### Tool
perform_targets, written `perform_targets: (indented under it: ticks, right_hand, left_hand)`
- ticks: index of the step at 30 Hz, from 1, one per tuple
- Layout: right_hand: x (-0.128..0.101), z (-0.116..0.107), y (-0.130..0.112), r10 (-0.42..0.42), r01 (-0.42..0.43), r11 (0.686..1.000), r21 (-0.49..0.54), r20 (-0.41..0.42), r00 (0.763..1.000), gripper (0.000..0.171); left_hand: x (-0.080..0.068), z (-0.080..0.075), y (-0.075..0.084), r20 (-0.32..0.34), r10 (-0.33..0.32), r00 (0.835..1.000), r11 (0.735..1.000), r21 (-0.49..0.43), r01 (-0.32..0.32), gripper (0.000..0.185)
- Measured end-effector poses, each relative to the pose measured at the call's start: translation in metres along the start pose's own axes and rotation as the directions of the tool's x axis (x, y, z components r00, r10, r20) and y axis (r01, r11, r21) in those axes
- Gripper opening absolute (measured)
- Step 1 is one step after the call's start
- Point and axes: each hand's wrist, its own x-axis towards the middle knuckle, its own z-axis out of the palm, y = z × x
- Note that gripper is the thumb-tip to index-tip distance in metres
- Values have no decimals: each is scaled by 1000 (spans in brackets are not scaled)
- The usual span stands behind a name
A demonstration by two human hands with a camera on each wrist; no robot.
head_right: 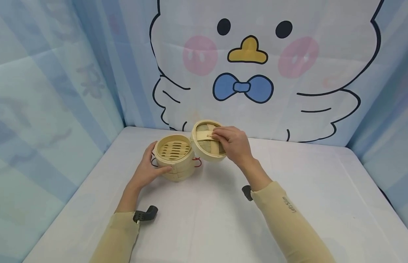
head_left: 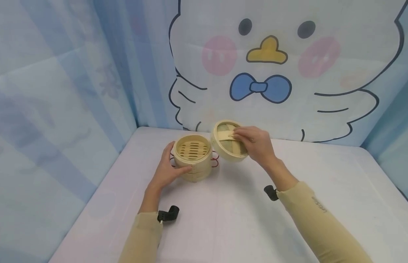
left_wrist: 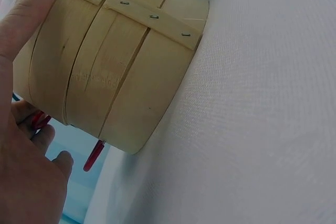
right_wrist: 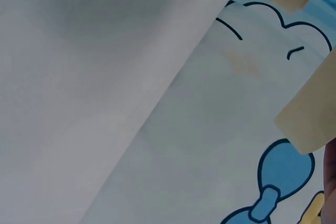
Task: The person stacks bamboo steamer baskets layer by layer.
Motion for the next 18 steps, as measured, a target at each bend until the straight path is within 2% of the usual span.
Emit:
perform_targets:
  ticks: [18]
  right_hand:
    - [11, 14, -12, -32, 32, 1000, 0, 52, 998, 17]
  left_hand:
    - [1, 0, -4, 6, 11, 1000, 1000, -1, -11, 111]
